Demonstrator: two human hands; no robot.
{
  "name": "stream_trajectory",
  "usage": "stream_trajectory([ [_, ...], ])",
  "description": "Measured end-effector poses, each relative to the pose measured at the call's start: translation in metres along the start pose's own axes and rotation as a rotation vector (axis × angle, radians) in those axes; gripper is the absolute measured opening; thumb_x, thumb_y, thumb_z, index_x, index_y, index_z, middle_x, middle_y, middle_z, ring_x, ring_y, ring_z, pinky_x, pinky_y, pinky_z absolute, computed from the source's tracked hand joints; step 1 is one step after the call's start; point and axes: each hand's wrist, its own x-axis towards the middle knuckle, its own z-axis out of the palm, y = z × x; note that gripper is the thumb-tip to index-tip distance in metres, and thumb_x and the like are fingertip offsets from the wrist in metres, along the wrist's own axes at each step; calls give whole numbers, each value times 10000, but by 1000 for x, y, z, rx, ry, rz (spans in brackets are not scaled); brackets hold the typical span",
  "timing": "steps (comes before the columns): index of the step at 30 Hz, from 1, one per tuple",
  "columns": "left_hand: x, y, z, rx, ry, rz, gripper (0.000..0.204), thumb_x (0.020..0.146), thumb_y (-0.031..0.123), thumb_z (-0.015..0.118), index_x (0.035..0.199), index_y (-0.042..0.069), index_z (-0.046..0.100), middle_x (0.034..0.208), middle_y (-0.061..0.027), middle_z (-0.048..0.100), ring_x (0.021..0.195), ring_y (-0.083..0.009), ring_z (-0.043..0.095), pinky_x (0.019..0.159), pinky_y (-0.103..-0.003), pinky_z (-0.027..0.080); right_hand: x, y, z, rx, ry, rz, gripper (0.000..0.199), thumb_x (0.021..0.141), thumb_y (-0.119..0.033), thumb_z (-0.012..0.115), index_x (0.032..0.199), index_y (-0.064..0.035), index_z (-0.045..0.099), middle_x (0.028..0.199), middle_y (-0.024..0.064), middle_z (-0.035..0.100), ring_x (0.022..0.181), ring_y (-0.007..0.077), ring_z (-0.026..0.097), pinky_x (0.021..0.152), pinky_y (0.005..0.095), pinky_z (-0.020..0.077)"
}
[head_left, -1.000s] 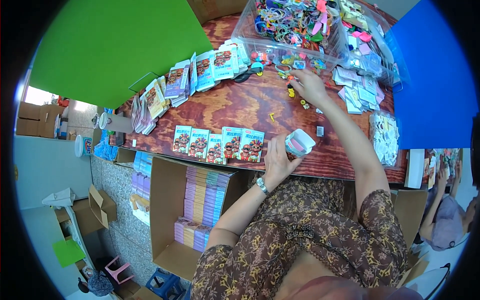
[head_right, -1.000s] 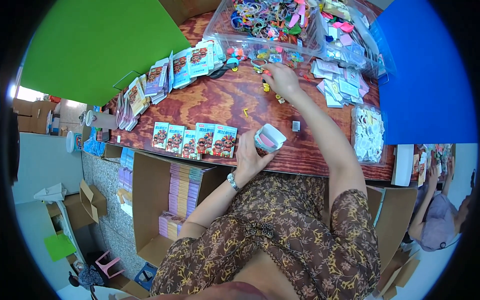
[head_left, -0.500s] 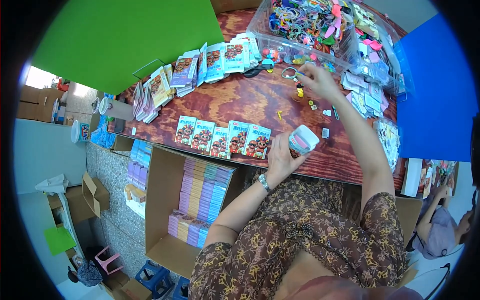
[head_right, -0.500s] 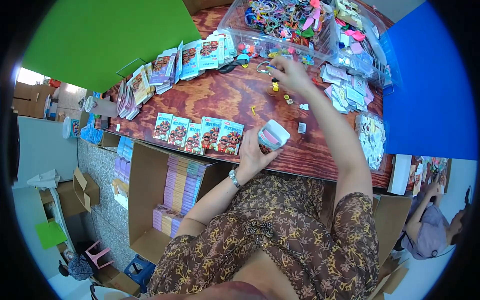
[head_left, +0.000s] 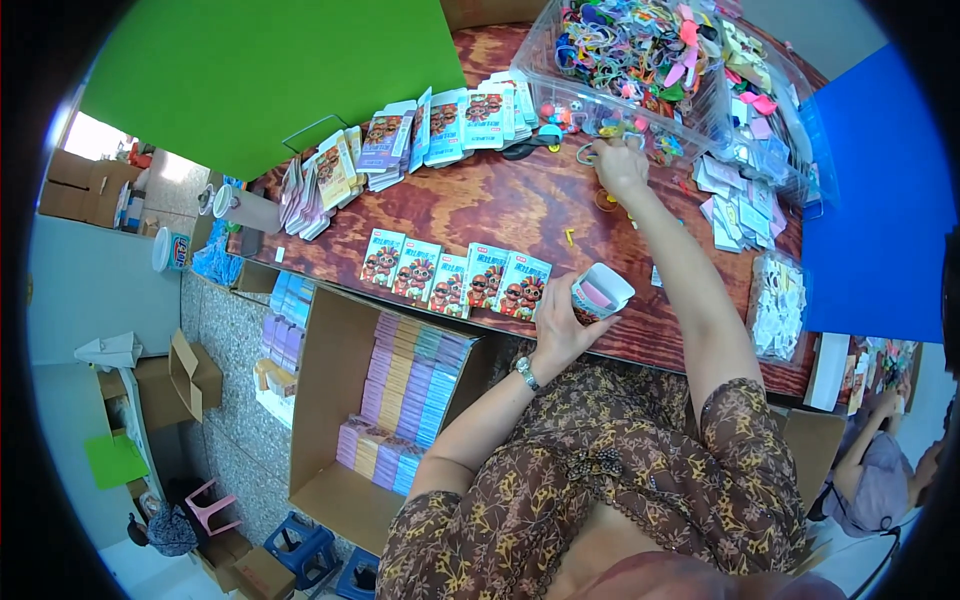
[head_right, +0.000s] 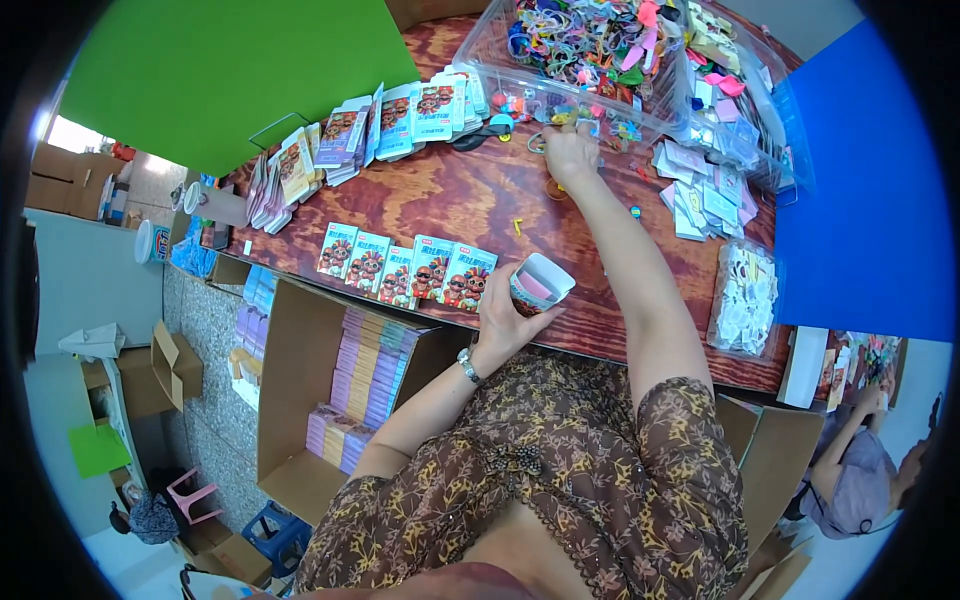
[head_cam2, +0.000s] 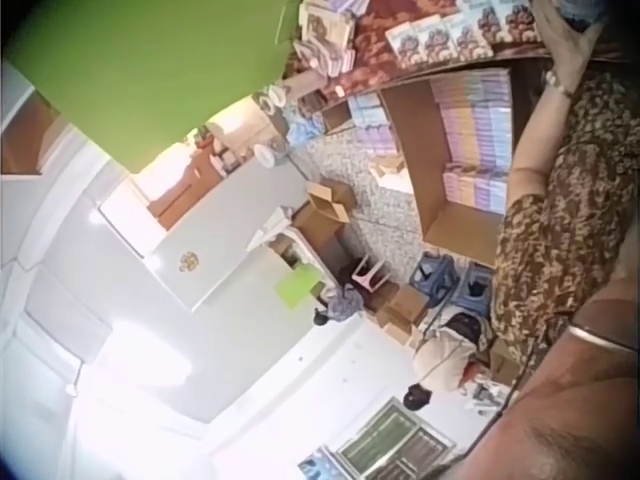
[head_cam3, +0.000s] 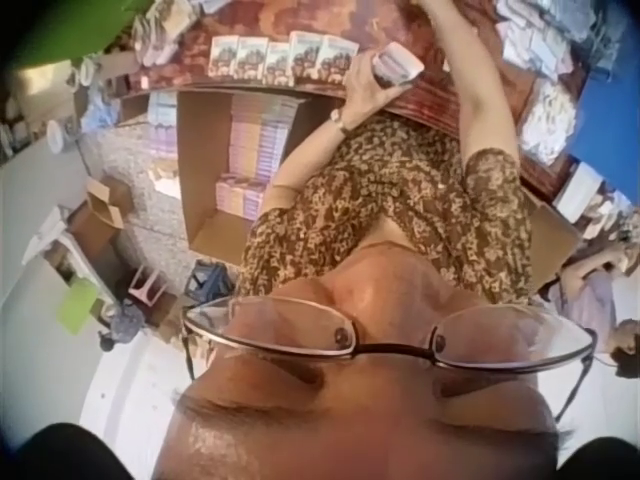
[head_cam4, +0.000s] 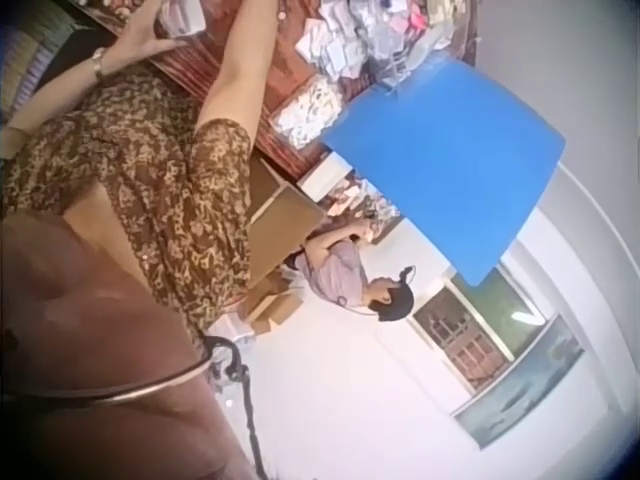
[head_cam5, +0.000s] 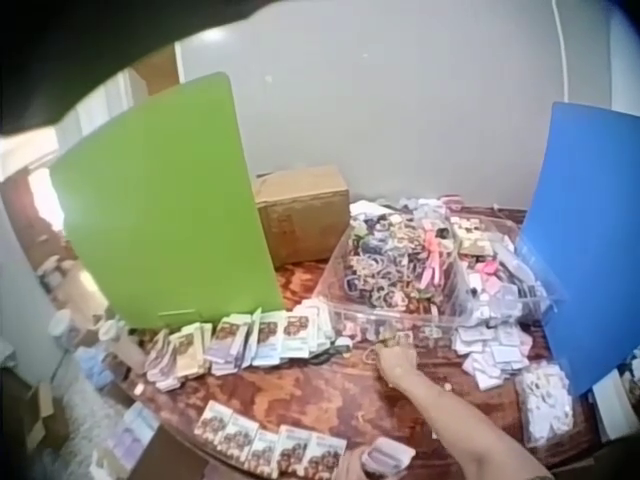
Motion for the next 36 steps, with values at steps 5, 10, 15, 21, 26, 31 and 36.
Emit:
stream_trajectory([
  [5, -3, -1, 0, 17, 4, -33, 796, 632, 235, 952, 1263, 0, 527, 1121, -171, 601, 1020, -353, 618, 866, -432, 519, -5, 4, 7, 48, 118, -106, 213, 927, -221, 601, 1103, -208, 720, 1094, 96, 708, 1149, 347, 594, 895, 467, 532],
  [10, 3, -4, -3, 52, -1, -87, 857, 627, 354, 948, 1275, 11, 504, 1124, -181, 603, 1031, -368, 621, 856, -436, 521, -29, 6, -66, 327, 175, -441, 229, 866, -133, 733, 1089, -183, 744, 982, 90, 709, 947, 285, 655, 832, 427, 526],
  [15, 14, 3, -5, 71, -65, -197, 898, 618, 372, 955, 1299, 20, 488, 1141, -175, 630, 1038, -350, 653, 860, -430, 537, -92, -2, -167, 665, -81, -494, 235, 899, -121, 722, 1134, -119, 747, 984, 56, 735, 783, 152, 642, 678, 296, 501],
  [21, 16, 10, -1, 34, -106, -170, 898, 654, 341, 942, 1338, 16, 459, 1167, -190, 623, 1069, -349, 650, 891, -436, 533, -151, 4, -148, 741, -136, -648, 205, 859, -84, 735, 1062, -61, 723, 969, 109, 718, 847, 278, 695, 739, 392, 538],
  [26, 11, 10, 6, -3, -94, -57, 844, 664, 284, 920, 1330, 17, 477, 1171, -200, 590, 1096, -389, 573, 920, -477, 485, -175, 4, -143, 387, -242, -655, 218, 790, -106, 733, 1005, -72, 717, 885, 142, 693, 878, 346, 704, 748, 464, 564],
  [31, 7, 10, 11, 70, -99, -8, 764, 686, 194, 865, 1321, 6, 485, 1159, -215, 587, 1074, -401, 570, 913, -484, 483, -175, 11, -153, 99, -401, -711, 189, 788, -101, 686, 972, -63, 710, 896, 164, 694, 828, 365, 711, 714, 476, 583],
  [36, 6, 11, 11, 24, -177, -24, 760, 684, 163, 832, 1335, -3, 476, 1166, -224, 590, 1092, -405, 570, 934, -483, 479, -192, 24, -124, -62, -230, -845, 172, 812, -133, 652, 968, -72, 691, 964, 78, 639, 926, 268, 654, 733, 407, 581],
])
